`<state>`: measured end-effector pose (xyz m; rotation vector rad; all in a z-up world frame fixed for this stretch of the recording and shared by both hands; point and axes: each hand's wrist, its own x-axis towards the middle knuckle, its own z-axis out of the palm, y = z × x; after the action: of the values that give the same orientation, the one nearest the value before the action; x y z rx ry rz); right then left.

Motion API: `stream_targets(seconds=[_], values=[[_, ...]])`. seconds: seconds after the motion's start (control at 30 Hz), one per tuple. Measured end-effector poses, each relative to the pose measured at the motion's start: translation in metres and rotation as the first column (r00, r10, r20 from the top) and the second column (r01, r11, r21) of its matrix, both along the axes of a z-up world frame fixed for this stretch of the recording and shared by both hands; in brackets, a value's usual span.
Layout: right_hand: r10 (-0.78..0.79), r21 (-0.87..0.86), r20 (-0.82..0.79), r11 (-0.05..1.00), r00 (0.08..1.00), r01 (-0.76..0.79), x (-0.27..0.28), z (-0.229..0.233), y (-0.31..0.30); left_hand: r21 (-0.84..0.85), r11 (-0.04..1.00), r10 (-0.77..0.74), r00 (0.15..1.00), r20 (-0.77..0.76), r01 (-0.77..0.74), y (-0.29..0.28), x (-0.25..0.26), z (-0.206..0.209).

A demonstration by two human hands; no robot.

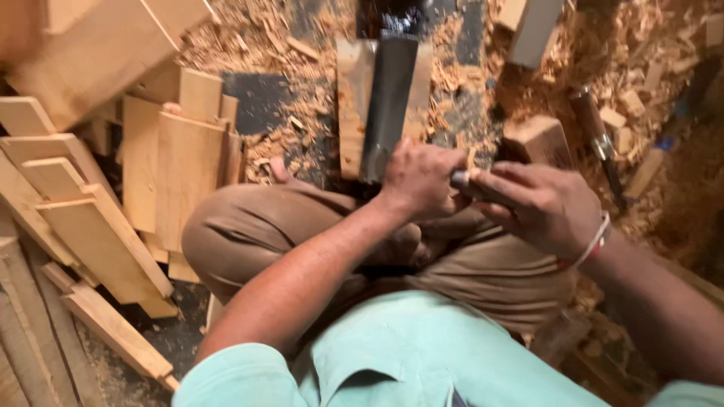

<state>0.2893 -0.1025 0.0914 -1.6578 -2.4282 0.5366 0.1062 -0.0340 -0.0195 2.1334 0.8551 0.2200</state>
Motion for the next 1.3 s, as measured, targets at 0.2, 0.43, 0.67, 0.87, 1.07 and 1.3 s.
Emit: stream_targets(seconds=[0.2,0.43,0.67,0.87,1.07,1.3], values=[[-0.012,0.064,0.132,0.998,0.991,0.004,0.034,-0.016,0.061,0.054,0.998,-0.042,0.997,-0.067,0.045,0.086,0.055,-0.026],[-0.026,-0.006,-0.032,1.000,0.999,0.026,0.006,-0.008,0.003,0.098,0.995,-0.008,1.000,-0.009,0.009,0.001,0.002,-0.021],[-0.085,0.098,0.072,0.992,0.994,0.077,0.026,-0.020,0.044,0.174,0.981,-0.089,0.996,0.014,0.085,0.084,0.058,-0.049],[-0.018,0.000,0.073,1.000,0.997,0.018,0.017,-0.018,0.019,0.093,0.995,-0.030,0.999,-0.015,0.031,0.033,0.016,-0.015],[-0.056,0.038,0.057,0.998,0.997,0.054,0.010,-0.011,0.018,0.074,0.993,-0.083,0.994,-0.065,0.087,0.041,0.026,-0.012],[-0.036,0.070,0.105,0.997,0.994,0.029,0.027,-0.017,0.050,0.117,0.990,-0.075,0.994,-0.076,0.083,0.072,0.045,-0.025]])
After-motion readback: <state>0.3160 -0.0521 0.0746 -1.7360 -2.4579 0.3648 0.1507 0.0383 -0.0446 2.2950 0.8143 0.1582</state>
